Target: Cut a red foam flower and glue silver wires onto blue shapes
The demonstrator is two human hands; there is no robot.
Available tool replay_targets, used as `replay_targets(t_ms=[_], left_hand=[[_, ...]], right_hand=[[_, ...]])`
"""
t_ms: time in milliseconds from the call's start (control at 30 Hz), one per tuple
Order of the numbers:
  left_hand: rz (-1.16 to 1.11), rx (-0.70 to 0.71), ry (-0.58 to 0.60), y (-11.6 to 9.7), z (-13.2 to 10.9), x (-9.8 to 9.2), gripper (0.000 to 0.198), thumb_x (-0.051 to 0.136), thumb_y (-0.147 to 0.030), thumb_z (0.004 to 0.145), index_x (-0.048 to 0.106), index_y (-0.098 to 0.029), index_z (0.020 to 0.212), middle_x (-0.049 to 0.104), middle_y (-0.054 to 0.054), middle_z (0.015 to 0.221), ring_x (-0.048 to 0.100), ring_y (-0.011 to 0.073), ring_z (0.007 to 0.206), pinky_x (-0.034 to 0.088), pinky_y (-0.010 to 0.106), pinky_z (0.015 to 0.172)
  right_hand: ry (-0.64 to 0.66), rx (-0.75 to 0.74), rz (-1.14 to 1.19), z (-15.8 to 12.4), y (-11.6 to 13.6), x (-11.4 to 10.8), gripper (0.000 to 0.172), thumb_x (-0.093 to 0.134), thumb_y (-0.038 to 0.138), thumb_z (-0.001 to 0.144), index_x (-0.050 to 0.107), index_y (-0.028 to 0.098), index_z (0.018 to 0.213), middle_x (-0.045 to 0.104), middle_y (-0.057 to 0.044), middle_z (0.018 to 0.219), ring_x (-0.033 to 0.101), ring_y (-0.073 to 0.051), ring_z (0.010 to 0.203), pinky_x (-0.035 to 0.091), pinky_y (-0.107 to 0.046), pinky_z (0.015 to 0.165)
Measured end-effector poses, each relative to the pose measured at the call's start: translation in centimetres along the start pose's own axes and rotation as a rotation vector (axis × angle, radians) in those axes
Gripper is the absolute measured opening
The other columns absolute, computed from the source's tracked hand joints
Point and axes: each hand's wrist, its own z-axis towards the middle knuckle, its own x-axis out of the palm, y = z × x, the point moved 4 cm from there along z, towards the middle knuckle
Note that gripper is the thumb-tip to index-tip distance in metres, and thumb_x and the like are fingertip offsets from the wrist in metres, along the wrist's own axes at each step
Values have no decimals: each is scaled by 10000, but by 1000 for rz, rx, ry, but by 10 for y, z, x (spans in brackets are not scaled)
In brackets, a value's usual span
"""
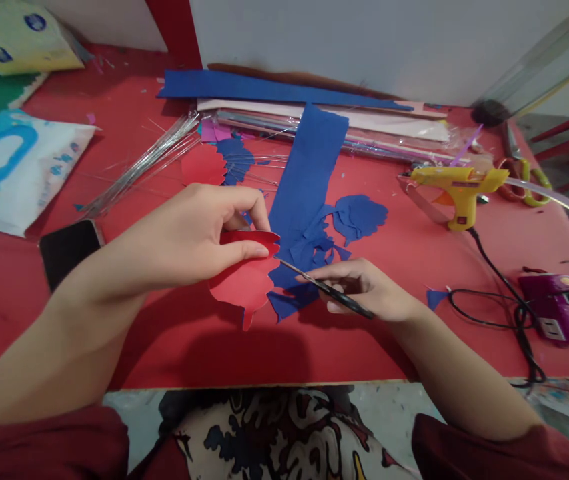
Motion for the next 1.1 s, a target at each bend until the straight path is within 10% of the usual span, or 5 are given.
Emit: replay_targets(t_ms=[1100], left_hand=[[-136, -1, -44, -12, 4, 11, 167, 607, -346, 716, 523, -203, 730, 610, -7, 703, 616, 148, 695, 465, 229, 571]], right_hand=[[128, -191, 101, -2, 6, 7, 617, 664, 495, 705, 542, 133, 1189, 459, 19, 716, 372, -73, 599, 344, -210, 531]])
